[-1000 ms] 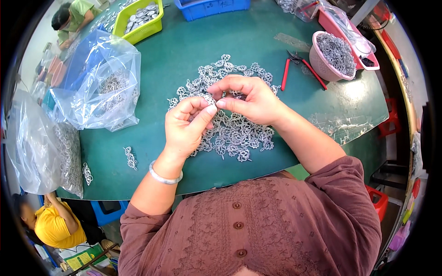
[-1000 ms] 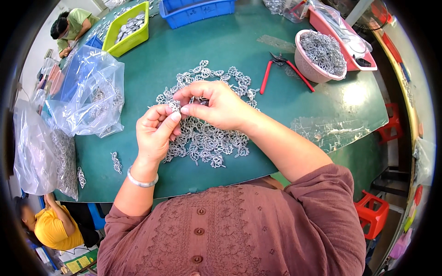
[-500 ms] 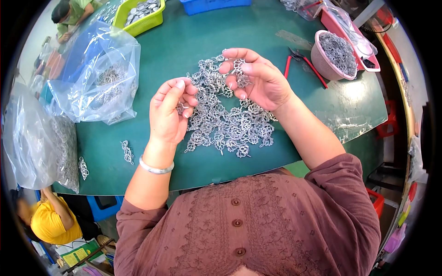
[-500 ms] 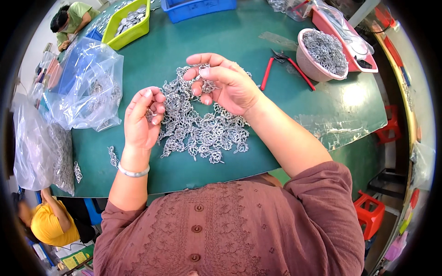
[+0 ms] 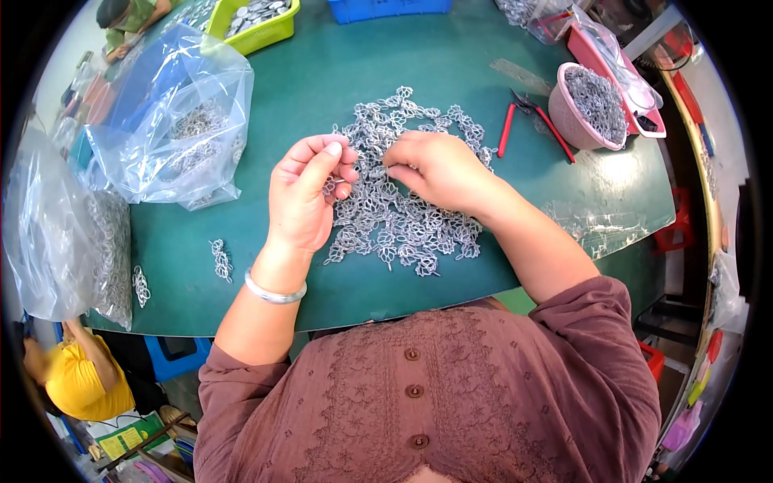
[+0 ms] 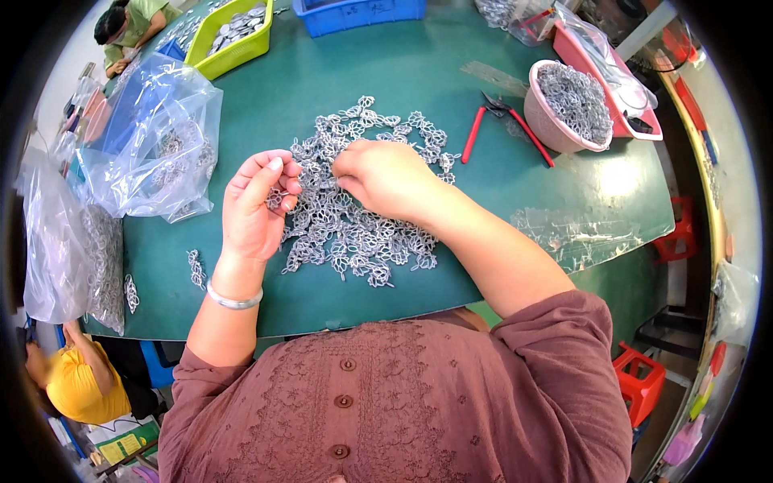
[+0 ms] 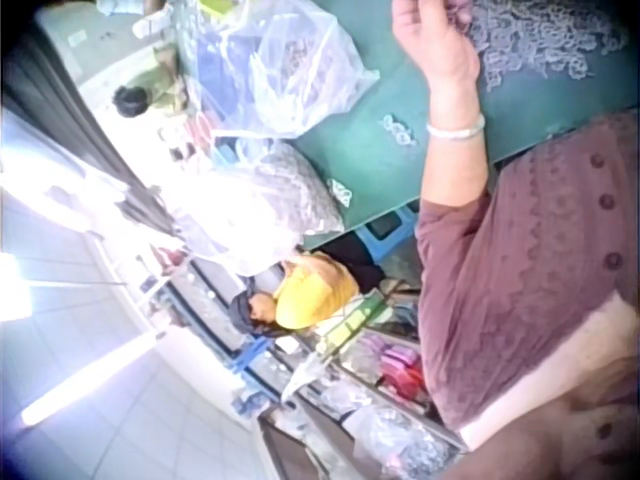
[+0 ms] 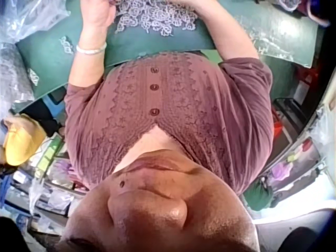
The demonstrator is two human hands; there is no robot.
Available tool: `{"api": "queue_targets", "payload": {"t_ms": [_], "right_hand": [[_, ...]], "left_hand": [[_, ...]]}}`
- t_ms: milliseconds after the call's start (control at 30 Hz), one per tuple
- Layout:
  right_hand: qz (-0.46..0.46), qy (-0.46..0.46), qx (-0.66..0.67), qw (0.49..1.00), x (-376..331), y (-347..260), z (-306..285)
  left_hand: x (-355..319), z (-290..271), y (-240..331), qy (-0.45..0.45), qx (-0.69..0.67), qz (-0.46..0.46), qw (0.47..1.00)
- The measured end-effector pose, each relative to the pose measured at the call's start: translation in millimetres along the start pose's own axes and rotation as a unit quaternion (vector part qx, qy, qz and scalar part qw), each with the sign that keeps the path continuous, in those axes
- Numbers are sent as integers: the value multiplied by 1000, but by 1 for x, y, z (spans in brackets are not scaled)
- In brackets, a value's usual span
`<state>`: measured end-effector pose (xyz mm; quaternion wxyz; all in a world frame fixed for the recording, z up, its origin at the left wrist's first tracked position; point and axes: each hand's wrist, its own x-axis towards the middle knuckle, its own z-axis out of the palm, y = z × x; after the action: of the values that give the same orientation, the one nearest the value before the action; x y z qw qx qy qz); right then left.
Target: The person assembles small metal decorative links by hand, picking up individual pieces from a large pile and interlocking them together.
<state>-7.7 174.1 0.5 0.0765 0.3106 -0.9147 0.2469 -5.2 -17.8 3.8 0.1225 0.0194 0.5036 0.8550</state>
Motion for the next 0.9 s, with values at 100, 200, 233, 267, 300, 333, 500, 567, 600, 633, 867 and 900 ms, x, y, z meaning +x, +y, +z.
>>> {"api": "queue_targets", "payload": {"t_ms": [100,200,233,267,300,333,500,567,600,633,867,900], "right_hand": [[36,15,214,976,2,2,-7],[246,-49,539,804,1,-4,-18],[246,-49,539,805,1,-4,-18],[240,-46,547,801,1,-4,-19],[235,-42,555,797,1,-4,-19],[234,-42,564,791,1,-3,-17],[220,-19,546,808,0,-3,-12],[209,-19,542,814,0,-3,-9],[208,-18,543,814,0,-2,-8],[208,-16,543,813,0,-3,-8],[213,-36,521,826,1,-7,-8],[208,-37,513,832,1,-7,-7]], "left_hand": [[0,1,0,3,39,12,999],[-1,3,-1,-14,66,-2,998],[-2,2,0,-14,66,-1,998],[-3,2,0,-36,70,-14,997],[-4,2,0,-58,75,-27,995],[-4,3,-1,-58,74,-30,995],[-6,6,-3,-53,77,-35,995],[-7,7,-3,-54,75,-30,995],[-7,8,-3,-53,79,-30,995],[-7,9,-2,-51,83,-30,995],[-10,8,-3,-66,126,-4,990],[-10,9,-3,-66,135,2,989]]}}
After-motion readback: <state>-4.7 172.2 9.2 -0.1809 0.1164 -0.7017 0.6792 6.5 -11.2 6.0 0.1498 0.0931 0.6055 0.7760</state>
